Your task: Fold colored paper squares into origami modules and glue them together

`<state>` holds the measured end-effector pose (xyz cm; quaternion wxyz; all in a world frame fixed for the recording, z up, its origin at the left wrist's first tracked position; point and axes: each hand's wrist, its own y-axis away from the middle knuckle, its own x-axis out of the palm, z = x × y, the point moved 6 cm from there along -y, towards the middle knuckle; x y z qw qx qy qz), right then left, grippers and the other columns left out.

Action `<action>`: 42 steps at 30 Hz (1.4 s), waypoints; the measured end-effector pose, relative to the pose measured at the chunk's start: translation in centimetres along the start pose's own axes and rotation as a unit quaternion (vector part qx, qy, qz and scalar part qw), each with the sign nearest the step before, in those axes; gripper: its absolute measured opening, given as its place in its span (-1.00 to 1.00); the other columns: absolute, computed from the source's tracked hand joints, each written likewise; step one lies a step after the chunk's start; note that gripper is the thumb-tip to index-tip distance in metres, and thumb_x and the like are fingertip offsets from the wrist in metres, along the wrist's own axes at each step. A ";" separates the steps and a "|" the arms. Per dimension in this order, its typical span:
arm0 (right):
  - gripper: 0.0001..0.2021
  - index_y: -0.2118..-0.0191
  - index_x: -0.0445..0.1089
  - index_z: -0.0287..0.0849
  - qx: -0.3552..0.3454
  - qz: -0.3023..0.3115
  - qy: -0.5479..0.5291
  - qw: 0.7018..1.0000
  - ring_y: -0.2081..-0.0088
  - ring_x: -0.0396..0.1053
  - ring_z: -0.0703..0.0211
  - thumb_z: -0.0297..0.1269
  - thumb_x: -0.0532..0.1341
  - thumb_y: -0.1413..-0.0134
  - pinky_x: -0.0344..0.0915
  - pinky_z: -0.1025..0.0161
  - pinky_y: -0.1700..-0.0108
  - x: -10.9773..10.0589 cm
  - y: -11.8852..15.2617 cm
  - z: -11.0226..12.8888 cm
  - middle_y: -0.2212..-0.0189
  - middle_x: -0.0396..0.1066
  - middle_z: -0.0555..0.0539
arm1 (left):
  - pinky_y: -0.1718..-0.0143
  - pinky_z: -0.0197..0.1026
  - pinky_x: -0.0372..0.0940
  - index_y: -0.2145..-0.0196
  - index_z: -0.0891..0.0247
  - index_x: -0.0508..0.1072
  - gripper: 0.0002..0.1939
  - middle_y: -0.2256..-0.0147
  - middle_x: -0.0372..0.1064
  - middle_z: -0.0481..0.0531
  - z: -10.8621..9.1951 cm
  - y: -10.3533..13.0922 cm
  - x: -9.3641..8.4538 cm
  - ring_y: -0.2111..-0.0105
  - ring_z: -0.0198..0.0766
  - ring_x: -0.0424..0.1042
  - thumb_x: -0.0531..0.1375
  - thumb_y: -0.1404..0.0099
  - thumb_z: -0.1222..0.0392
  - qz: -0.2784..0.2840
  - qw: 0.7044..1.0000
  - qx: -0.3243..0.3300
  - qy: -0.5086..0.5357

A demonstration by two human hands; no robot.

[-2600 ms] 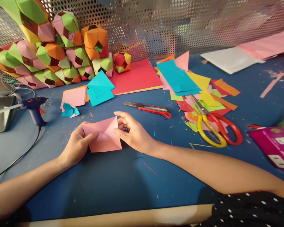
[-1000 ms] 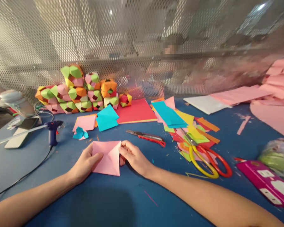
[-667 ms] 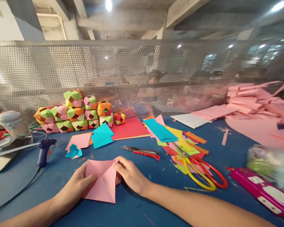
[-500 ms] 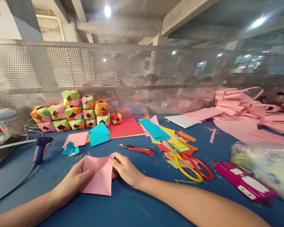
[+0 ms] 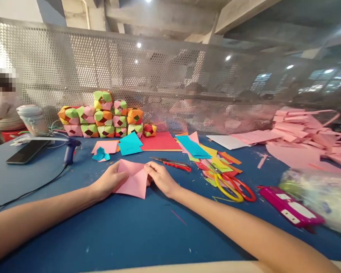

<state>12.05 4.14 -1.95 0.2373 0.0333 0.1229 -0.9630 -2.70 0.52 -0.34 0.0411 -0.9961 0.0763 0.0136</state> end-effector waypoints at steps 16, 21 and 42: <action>-0.76 0.40 0.27 -0.13 0.034 -0.051 0.014 0.998 0.53 0.21 0.27 -0.06 0.22 0.01 0.19 0.28 0.45 -0.6 1.0 -0.8 0.57 0.26 0.06 | 0.39 -0.17 0.29 0.30 0.35 0.37 -0.72 0.31 0.44 0.17 1.6 -0.8 -0.1 0.39 -0.16 0.41 0.09 0.04 0.39 -0.018 0.996 0.028 -0.077; -0.75 0.41 0.25 -0.14 0.026 -0.042 -0.002 0.999 0.54 0.22 0.29 -0.09 0.25 0.05 0.21 0.28 0.43 -0.3 1.0 -0.4 0.56 0.27 0.08 | 0.34 -0.19 0.31 0.23 0.34 0.35 -0.67 0.24 0.44 0.17 1.3 -0.9 0.0 0.33 -0.16 0.43 0.09 0.02 0.37 -0.007 0.998 0.030 -0.060; -0.78 0.43 0.24 -0.18 -0.005 -0.046 0.029 0.998 0.52 0.23 0.32 -0.14 0.16 -0.07 0.21 0.30 0.41 -0.5 1.3 1.5 0.56 0.27 0.07 | 0.33 -0.21 0.32 0.19 0.27 0.31 -0.74 0.29 0.44 0.03 0.6 -0.6 0.4 0.38 -0.24 0.44 0.12 -0.10 0.28 0.030 0.998 -0.022 0.053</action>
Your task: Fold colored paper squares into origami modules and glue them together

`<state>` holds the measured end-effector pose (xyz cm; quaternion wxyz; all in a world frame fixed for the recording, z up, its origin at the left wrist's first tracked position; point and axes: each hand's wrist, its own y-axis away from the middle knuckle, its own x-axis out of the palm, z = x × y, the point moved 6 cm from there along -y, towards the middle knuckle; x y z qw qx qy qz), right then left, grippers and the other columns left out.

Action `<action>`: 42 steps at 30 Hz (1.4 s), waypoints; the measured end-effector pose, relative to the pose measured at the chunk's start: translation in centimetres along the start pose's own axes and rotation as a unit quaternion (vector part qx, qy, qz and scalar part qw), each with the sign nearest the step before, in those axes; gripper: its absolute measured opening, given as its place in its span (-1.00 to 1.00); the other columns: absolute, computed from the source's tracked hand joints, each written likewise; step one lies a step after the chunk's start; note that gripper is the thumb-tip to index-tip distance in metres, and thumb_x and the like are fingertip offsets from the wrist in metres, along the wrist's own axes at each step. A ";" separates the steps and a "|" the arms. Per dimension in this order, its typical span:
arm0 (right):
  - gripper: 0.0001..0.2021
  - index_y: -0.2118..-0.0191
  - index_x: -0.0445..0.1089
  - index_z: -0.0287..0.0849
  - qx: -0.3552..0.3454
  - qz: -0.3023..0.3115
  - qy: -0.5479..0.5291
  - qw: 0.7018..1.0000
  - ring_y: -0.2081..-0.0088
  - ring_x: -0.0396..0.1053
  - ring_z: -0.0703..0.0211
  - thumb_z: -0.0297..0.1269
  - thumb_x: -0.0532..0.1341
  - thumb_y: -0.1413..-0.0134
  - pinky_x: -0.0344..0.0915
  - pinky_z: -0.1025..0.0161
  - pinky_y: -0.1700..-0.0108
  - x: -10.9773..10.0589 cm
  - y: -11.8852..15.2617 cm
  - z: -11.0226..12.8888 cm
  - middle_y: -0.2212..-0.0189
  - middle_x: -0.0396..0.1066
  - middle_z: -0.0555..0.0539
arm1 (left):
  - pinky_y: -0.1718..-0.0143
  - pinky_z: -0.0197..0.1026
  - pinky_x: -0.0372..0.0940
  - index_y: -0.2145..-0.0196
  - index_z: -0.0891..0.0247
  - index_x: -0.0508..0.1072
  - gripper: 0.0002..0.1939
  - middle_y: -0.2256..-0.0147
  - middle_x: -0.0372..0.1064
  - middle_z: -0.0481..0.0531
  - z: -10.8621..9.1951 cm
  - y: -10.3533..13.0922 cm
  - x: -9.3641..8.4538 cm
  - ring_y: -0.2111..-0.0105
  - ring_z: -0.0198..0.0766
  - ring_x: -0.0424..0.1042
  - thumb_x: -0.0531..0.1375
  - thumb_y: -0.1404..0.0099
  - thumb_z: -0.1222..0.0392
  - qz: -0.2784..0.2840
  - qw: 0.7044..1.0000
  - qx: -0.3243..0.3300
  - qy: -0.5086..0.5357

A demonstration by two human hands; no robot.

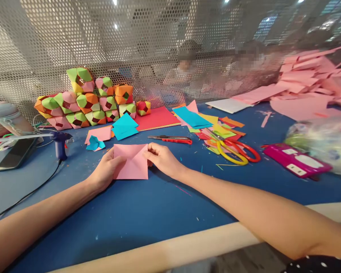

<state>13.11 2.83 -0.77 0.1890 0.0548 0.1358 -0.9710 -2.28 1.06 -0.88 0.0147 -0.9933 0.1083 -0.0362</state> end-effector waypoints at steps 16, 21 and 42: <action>-0.85 0.40 0.29 -0.21 -0.005 -0.057 0.044 0.997 0.48 0.16 0.33 -0.24 0.12 -0.10 0.13 0.35 0.42 0.3 1.7 2.3 0.51 0.25 0.05 | 0.38 -0.25 0.29 0.22 0.24 0.33 -0.80 0.37 0.38 -0.04 -0.1 2.1 0.8 0.42 -0.29 0.39 0.11 -0.15 0.29 0.003 0.999 -0.040 0.004; -0.84 0.39 0.28 -0.22 -0.001 -0.072 0.023 0.997 0.45 0.19 0.31 -0.23 0.12 -0.09 0.15 0.33 0.39 0.1 1.9 2.3 0.49 0.26 0.03 | 0.31 -0.20 0.31 0.15 0.26 0.33 -0.72 0.24 0.43 0.06 -0.2 2.2 1.5 0.32 -0.21 0.45 0.17 -0.14 0.31 0.010 0.998 -0.043 0.055; -0.93 0.36 0.29 -0.22 0.062 -0.044 -0.085 0.993 0.37 0.32 0.27 -0.34 0.17 0.00 0.25 0.32 0.34 1.0 2.5 1.7 0.41 0.37 0.00 | 0.26 -0.18 0.32 0.11 0.29 0.39 -0.70 0.18 0.46 0.13 -0.1 2.6 1.4 0.27 -0.15 0.47 0.19 -0.16 0.24 -0.001 0.998 -0.060 0.036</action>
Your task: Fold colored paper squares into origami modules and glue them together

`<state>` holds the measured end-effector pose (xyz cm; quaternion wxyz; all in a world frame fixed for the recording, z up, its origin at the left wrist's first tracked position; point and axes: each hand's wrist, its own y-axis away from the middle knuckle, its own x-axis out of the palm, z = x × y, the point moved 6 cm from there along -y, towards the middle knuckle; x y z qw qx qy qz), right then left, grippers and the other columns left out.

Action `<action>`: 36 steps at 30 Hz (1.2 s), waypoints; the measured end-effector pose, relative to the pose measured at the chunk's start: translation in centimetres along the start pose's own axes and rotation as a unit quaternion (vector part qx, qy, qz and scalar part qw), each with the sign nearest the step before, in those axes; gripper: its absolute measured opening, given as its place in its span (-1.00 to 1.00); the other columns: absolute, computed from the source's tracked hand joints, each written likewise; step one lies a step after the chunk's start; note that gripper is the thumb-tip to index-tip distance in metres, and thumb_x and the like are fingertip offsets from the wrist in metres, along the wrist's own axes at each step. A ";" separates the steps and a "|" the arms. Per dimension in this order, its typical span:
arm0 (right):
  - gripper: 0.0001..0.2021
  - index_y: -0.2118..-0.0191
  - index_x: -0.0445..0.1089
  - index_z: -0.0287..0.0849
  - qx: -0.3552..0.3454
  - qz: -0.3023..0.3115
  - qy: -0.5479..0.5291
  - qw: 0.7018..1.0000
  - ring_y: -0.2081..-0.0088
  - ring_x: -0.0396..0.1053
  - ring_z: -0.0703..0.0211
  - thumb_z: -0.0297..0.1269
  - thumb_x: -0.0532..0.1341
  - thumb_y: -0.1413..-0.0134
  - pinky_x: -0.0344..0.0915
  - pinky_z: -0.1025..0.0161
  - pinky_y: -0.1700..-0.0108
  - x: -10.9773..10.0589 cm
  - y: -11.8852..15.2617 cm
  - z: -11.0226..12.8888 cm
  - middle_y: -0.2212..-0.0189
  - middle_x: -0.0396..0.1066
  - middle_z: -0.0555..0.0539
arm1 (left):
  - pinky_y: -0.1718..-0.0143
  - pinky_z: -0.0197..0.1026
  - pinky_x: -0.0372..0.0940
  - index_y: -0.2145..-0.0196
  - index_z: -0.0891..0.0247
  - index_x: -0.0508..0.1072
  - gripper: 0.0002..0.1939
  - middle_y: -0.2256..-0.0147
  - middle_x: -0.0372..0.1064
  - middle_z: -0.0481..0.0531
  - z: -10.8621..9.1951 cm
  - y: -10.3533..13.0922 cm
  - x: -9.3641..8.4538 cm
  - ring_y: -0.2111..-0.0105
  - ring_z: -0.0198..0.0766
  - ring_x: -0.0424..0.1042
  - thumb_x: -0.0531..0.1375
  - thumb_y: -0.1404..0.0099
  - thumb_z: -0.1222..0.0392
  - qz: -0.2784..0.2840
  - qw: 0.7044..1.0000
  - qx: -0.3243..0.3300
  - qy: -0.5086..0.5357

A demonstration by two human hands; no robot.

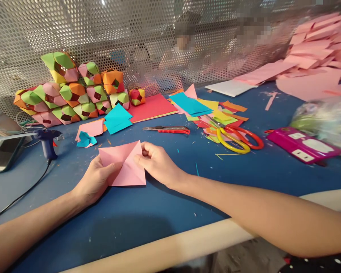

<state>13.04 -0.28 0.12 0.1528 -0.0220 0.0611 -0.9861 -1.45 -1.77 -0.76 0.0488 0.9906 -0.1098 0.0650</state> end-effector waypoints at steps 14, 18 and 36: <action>-0.89 0.33 0.30 -0.20 -0.032 0.020 0.023 0.999 0.37 0.31 0.26 -0.26 0.15 -0.08 0.27 0.31 0.35 0.0 0.2 0.5 0.41 0.35 0.00 | 0.28 -0.20 0.30 0.12 0.28 0.39 -0.69 0.23 0.46 0.09 -0.1 0.3 0.1 0.28 -0.16 0.45 0.20 -0.15 0.20 -0.004 1.000 0.002 -0.025; -0.88 0.35 0.29 -0.20 -0.037 0.016 0.051 0.998 0.40 0.27 0.27 -0.25 0.14 -0.09 0.24 0.32 0.38 0.1 0.4 0.9 0.43 0.34 -0.01 | 0.32 -0.23 0.30 0.21 0.28 0.39 -0.77 0.29 0.46 0.04 -0.2 0.4 -0.1 0.32 -0.18 0.44 0.20 -0.15 0.20 -0.011 0.999 -0.002 -0.043; -0.85 0.49 0.21 -0.19 -0.064 -0.008 0.215 0.974 0.51 0.12 0.33 -0.28 0.12 -0.04 0.08 0.34 0.47 -1.8 -0.8 1.3 0.55 0.18 0.06 | 0.43 -0.32 0.17 0.28 0.22 0.33 -0.81 0.50 0.31 -0.13 -1.3 -0.5 -1.6 0.50 -0.36 0.28 0.20 -0.10 0.22 -0.084 0.982 0.074 -0.150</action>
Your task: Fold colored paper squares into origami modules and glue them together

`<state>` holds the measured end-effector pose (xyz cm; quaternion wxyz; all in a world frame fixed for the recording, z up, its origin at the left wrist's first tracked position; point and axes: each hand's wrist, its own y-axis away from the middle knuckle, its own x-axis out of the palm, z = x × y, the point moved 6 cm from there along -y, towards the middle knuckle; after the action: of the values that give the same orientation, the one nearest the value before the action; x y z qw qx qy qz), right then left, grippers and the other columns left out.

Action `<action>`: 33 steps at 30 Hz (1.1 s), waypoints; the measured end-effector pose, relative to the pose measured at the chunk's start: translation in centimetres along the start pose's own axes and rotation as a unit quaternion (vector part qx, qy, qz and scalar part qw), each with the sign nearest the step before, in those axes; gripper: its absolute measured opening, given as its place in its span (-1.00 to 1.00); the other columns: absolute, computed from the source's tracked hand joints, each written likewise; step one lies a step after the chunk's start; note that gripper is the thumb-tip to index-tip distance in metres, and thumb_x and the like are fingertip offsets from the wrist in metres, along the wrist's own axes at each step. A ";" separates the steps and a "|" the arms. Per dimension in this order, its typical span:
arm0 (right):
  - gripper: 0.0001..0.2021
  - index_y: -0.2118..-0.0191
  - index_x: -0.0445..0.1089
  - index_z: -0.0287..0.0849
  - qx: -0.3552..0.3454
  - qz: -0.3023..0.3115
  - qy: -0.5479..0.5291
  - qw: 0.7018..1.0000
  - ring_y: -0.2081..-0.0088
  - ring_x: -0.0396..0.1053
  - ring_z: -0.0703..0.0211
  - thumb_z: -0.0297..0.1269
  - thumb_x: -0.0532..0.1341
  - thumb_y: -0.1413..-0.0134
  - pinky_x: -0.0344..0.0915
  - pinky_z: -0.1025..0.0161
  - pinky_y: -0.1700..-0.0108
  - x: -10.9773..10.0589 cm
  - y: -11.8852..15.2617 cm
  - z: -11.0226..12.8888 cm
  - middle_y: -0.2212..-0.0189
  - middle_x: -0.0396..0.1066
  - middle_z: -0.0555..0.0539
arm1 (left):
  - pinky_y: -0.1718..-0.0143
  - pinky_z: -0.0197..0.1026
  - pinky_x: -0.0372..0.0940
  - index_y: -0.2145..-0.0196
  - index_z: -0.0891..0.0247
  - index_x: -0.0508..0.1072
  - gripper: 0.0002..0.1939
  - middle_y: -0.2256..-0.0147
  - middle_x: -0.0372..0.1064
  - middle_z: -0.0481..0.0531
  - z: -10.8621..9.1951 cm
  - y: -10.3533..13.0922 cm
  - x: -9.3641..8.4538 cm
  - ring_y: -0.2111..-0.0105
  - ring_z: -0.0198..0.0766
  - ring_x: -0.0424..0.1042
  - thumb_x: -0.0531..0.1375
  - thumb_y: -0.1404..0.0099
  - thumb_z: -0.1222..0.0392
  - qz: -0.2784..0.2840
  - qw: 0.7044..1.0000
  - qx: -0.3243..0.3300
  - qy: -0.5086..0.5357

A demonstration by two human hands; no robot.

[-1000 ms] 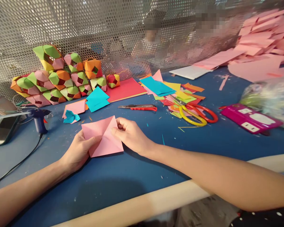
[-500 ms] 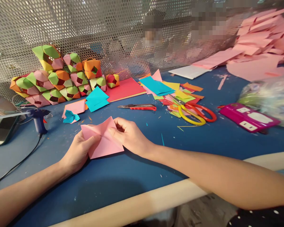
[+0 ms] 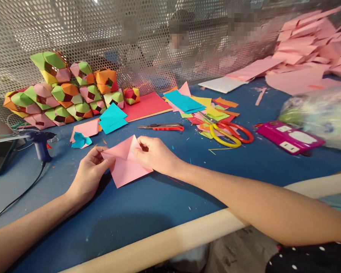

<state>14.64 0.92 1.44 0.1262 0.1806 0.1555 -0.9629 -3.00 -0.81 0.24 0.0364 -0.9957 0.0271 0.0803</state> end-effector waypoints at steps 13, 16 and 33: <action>-0.92 0.41 0.16 -0.15 -0.053 0.088 0.174 0.979 0.46 0.14 0.30 -0.45 0.11 0.06 0.04 0.34 0.44 2.2 0.7 -0.3 0.47 0.24 0.05 | 0.15 -0.21 0.20 0.19 0.19 0.40 -0.64 0.21 0.42 -0.01 -1.4 -1.0 1.0 0.19 -0.20 0.36 0.08 -0.03 0.40 0.090 0.955 0.124 -0.254; -0.89 0.36 0.23 -0.18 -0.083 0.081 0.208 0.971 0.38 0.22 0.24 -0.49 0.12 0.06 0.12 0.31 0.35 2.3 0.8 -0.2 0.40 0.31 -0.01 | 0.13 -0.20 0.20 0.18 0.18 0.41 -0.62 0.24 0.44 -0.02 -1.5 -0.7 1.2 0.23 -0.20 0.38 0.08 -0.02 0.41 0.106 0.949 0.132 -0.265; -0.79 0.18 0.37 -0.26 -0.270 0.123 0.322 0.899 0.29 0.23 0.14 -0.54 0.06 -0.10 0.13 0.21 0.21 3.5 1.9 1.1 0.33 0.42 -0.13 | 0.11 -0.17 0.16 0.07 0.18 0.41 -0.65 0.27 0.45 0.07 -1.9 -0.5 1.7 0.25 -0.18 0.36 0.15 -0.15 0.31 0.223 0.875 0.254 -0.346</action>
<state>11.75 -1.85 0.57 0.2310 0.4576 0.4186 -0.7496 -0.98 -0.49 1.85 0.2763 -0.8282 0.2535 0.4165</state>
